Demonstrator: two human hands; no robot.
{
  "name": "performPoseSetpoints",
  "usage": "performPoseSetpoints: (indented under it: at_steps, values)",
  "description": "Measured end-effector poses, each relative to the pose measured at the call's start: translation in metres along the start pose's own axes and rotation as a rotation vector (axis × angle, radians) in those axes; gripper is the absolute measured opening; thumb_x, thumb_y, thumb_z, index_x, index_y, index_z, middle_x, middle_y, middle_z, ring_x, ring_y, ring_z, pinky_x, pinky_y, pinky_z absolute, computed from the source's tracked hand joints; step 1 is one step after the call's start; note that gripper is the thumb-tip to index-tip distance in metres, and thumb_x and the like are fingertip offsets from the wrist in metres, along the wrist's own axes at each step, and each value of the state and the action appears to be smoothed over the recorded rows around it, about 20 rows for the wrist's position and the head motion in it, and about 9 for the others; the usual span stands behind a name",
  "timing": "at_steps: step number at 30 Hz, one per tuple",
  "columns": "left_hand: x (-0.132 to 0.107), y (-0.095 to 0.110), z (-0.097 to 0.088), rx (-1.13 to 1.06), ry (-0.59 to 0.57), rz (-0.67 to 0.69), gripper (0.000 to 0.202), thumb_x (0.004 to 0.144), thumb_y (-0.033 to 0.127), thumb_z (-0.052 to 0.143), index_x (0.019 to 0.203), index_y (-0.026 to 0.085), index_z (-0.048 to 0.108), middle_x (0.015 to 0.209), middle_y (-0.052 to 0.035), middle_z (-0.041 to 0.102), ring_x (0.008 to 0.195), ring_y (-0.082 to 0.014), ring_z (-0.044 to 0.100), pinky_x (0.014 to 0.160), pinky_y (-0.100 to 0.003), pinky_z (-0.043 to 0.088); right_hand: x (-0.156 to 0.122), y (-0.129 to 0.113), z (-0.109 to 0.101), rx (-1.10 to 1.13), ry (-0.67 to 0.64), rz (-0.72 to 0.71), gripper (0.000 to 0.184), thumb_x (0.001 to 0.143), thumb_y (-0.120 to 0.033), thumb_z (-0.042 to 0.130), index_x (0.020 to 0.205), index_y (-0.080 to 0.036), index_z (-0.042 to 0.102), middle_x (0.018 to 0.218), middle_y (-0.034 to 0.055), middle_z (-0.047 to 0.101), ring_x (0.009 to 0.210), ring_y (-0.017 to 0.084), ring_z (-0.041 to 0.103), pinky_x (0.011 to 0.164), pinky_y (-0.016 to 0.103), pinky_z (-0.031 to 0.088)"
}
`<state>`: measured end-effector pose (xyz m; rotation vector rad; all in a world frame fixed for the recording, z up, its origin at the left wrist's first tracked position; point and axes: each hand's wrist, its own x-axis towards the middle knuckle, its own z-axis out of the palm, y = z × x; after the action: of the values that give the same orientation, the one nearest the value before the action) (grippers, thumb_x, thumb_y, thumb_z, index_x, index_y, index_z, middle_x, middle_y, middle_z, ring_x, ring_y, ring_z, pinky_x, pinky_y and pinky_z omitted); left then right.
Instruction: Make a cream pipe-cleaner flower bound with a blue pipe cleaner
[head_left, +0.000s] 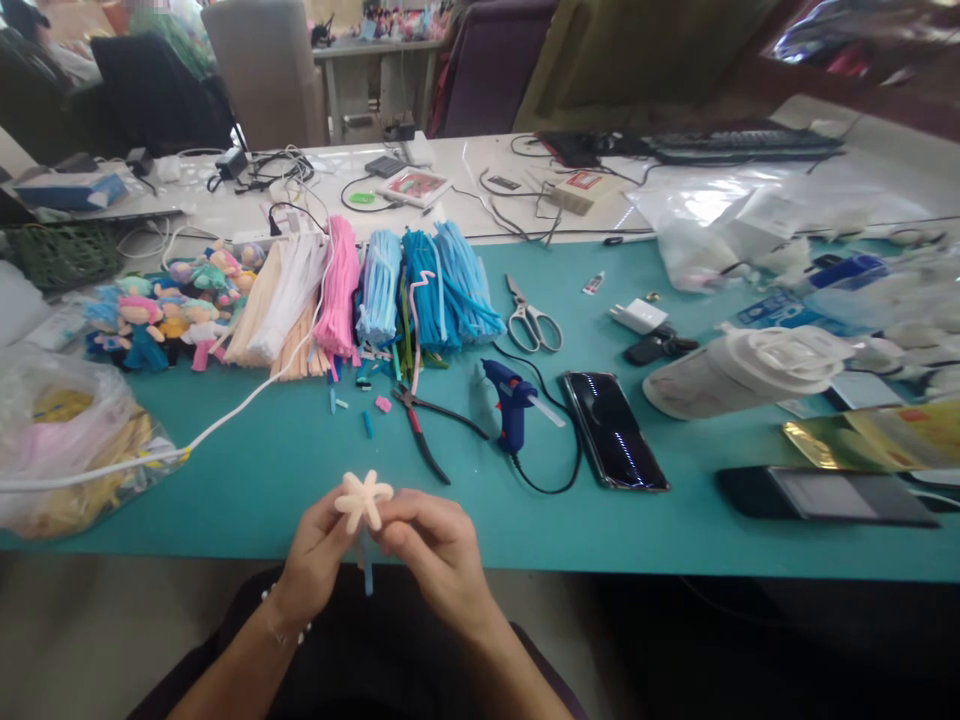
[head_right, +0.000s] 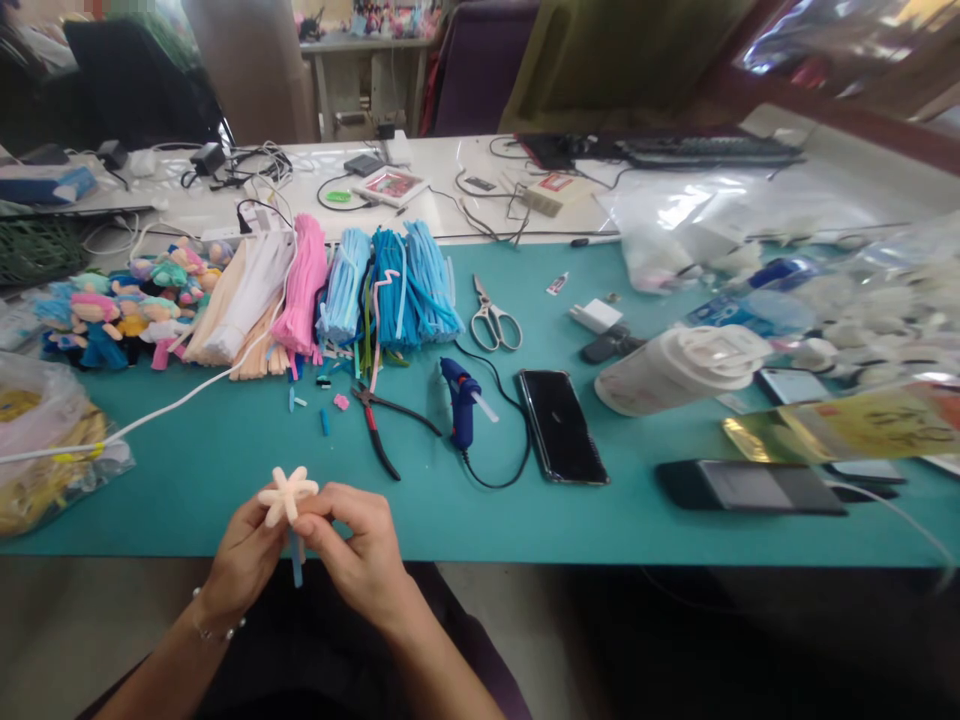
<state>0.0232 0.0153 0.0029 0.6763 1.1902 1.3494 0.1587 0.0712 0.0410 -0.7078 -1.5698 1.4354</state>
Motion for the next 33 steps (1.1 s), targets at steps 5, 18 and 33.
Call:
performPoseSetpoints:
  at_steps: [5, 18, 33]
  values:
    - [0.0037, -0.0018, -0.0084, -0.007, -0.096, -0.001, 0.032, 0.082, 0.044, 0.065, 0.091, 0.015, 0.075, 0.069, -0.0061, 0.065, 0.063, -0.0167, 0.056, 0.059, -0.027, 0.046, -0.0017, 0.0054, -0.0043, 0.3, 0.15, 0.211, 0.035, 0.082, -0.055, 0.064, 0.079, -0.019, 0.064, 0.051, -0.0039, 0.054, 0.043, 0.009, 0.044, 0.045, 0.021, 0.038]
    - [0.0, -0.0028, -0.0046, -0.075, -0.137, -0.081, 0.038, 0.076, 0.049, 0.07, 0.086, 0.013, 0.075, 0.064, -0.0039, 0.061, 0.055, -0.0114, 0.049, 0.052, -0.023, 0.04, 0.003, 0.0019, 0.0009, 0.404, -0.027, 0.302, 0.046, 0.078, -0.058, 0.067, 0.061, -0.017, 0.055, 0.054, -0.0022, 0.054, 0.047, 0.008, 0.043, 0.048, 0.021, 0.037]
    - [0.0035, 0.0053, -0.0063, -0.109, -0.207, -0.08, 0.029, 0.068, 0.038, 0.08, 0.083, 0.017, 0.066, 0.067, 0.0, 0.061, 0.057, -0.0107, 0.051, 0.052, -0.02, 0.041, -0.0007, 0.0075, 0.0007, 0.372, 0.056, 0.191, 0.044, 0.082, -0.056, 0.064, 0.063, -0.017, 0.057, 0.059, -0.0013, 0.053, 0.051, 0.009, 0.044, 0.049, 0.022, 0.036]
